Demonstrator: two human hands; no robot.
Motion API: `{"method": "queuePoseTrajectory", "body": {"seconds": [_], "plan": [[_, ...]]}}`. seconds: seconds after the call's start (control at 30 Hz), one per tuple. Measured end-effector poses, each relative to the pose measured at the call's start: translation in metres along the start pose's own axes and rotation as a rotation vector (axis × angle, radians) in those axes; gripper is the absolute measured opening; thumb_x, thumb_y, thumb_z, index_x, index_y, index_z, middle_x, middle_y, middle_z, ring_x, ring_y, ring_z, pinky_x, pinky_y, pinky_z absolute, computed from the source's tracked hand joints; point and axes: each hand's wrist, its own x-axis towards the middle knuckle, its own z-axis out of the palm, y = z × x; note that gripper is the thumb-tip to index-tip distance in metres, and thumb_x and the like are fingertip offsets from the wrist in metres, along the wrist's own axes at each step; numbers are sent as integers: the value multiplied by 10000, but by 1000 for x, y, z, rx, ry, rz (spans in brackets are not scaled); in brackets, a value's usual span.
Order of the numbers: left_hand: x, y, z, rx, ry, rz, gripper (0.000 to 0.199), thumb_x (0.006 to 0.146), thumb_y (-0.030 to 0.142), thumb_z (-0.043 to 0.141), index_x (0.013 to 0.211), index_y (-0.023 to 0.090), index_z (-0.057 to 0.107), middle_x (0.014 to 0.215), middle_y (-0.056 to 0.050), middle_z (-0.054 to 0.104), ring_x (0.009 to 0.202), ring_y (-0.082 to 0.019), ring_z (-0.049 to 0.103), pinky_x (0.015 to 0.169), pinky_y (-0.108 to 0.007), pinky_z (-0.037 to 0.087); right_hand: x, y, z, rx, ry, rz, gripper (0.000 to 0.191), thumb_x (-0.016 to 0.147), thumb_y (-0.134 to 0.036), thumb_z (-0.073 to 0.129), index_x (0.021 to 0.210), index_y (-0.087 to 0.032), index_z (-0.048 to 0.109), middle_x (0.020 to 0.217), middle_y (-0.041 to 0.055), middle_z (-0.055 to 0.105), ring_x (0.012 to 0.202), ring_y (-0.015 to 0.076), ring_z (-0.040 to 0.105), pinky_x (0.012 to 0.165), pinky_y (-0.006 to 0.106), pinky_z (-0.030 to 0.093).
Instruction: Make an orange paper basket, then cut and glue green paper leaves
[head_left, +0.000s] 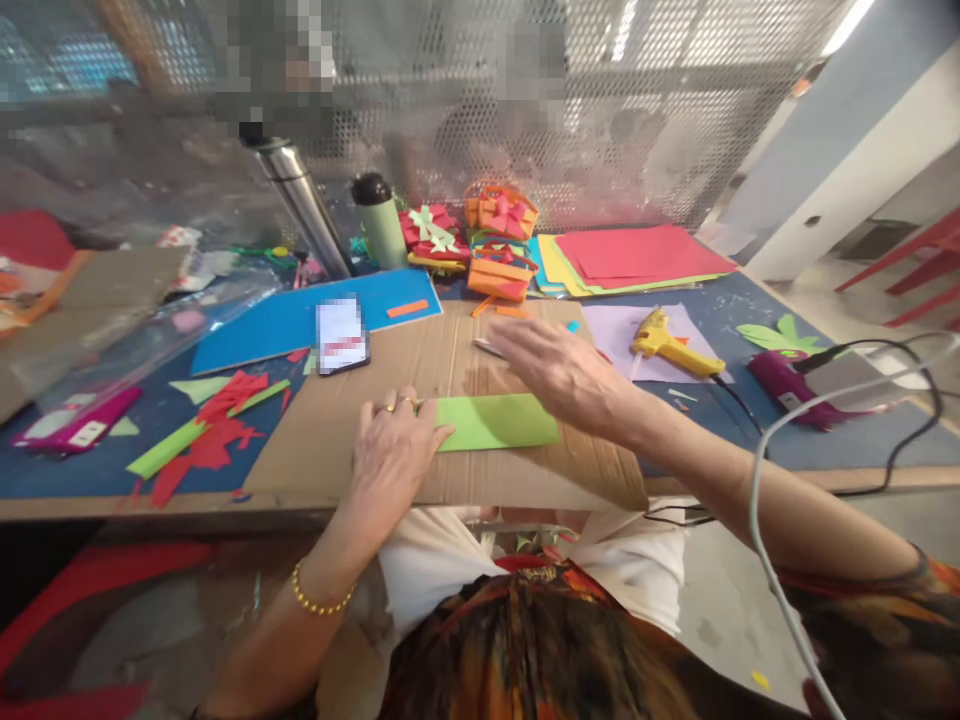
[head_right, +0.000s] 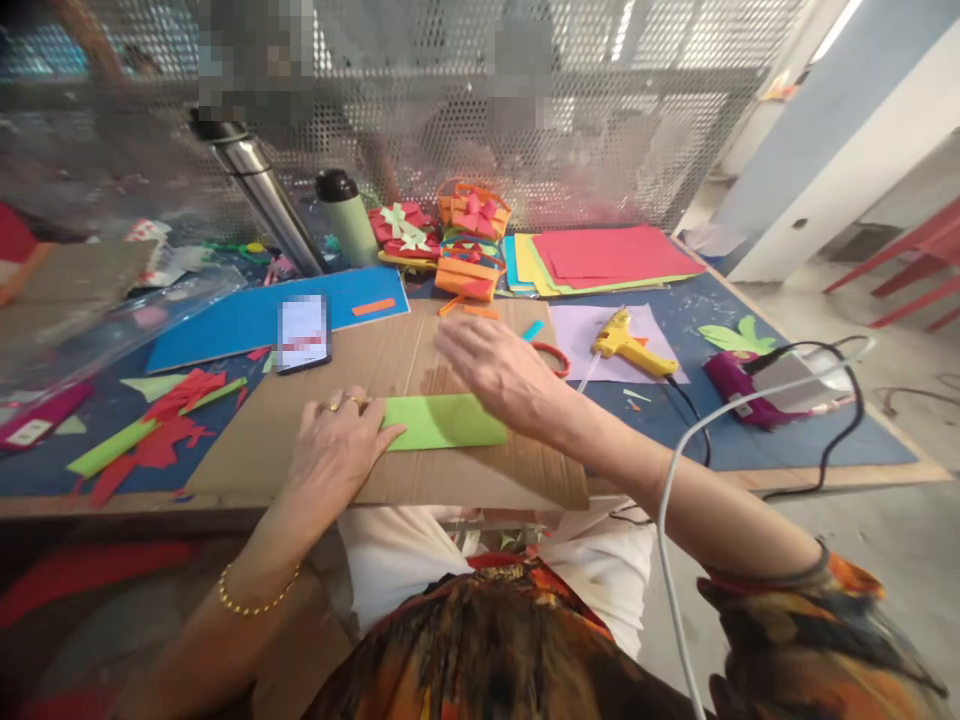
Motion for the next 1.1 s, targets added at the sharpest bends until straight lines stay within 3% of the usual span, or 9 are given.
{"method": "queuePoseTrajectory", "body": {"seconds": [0.1, 0.23, 0.33, 0.4, 0.47, 0.53, 0.67, 0.87, 1.1], "plan": [[1, -5, -1, -36, -1, 18, 261, 1068, 368, 643, 1067, 139, 768, 1119, -210, 732, 1053, -375, 695, 882, -474, 484, -25, -46, 1, 226, -123, -109, 332, 1134, -280, 527, 1339, -96, 712, 1358, 226, 756, 1300, 313, 711, 1112, 561, 607], [9, -20, 0, -83, -38, 87, 233, 1021, 383, 728, 1062, 157, 765, 1143, -192, 738, 1086, -368, 708, 927, -489, 516, -62, -78, 6, 208, -187, -63, 654, 1111, -479, 571, 1540, 16, 558, 1539, 304, 646, 1491, 377, 603, 1214, 595, 539], [9, -21, 0, -102, -50, 109, 246, 992, 370, 768, 1089, 144, 771, 1190, -198, 750, 1128, -378, 721, 983, -528, 539, -77, -79, 12, 202, -183, -28, 717, 1120, -480, 548, 1647, -4, 451, 1652, 306, 534, 1583, 383, 496, 1263, 634, 474], [0, -11, 1, -103, 15, 69, 241, 1018, 304, 726, 1160, 113, 768, 1283, -234, 745, 1174, -387, 724, 1045, -566, 537, -80, -77, 16, 212, -166, -23, 746, 1115, -493, 555, 1678, -24, 417, 1667, 298, 517, 1596, 384, 475, 1263, 647, 468], [-15, 7, 5, -137, 111, 68, 344, 1064, 181, 608, 1386, 94, 694, 1479, -260, 676, 1325, -377, 681, 1136, -570, 516, -81, -76, 18, 206, -149, -40, 756, 1117, -499, 545, 1677, -10, 410, 1660, 297, 527, 1593, 391, 477, 1253, 643, 483], [-31, 26, 9, -245, 169, 202, 431, 1102, 280, 560, 1474, 77, 636, 1535, -240, 658, 1417, -341, 641, 1212, -522, 502, -81, -76, 19, 181, -133, -60, 755, 1124, -505, 518, 1655, 23, 421, 1653, 304, 533, 1588, 400, 482, 1238, 629, 505], [-53, 42, 20, -294, 213, 186, 630, 1131, 494, 453, 1533, 22, 566, 1618, -220, 603, 1567, -354, 518, 1313, -517, 434, -81, -76, 19, 158, -119, -85, 726, 1134, -478, 510, 1657, 18, 421, 1637, 290, 562, 1582, 383, 497, 1247, 599, 505], [-68, 17, 21, -250, 171, 111, 734, 1135, 582, 344, 1561, 17, 539, 1622, -250, 582, 1590, -336, 495, 1326, -513, 425, -85, -74, 21, 174, -79, -86, 692, 1148, -433, 496, 1715, -60, 366, 1619, 259, 595, 1574, 353, 516, 1255, 584, 500], [-82, -13, 13, -180, 120, -24, 629, 1165, 495, 317, 1534, 79, 610, 1588, -203, 621, 1549, -348, 548, 1349, -669, 314, -86, -73, 23, 181, -71, -105, 708, 1137, -417, 516, 1707, -25, 366, 1623, 282, 580, 1549, 374, 545, 1237, 601, 514]]}}
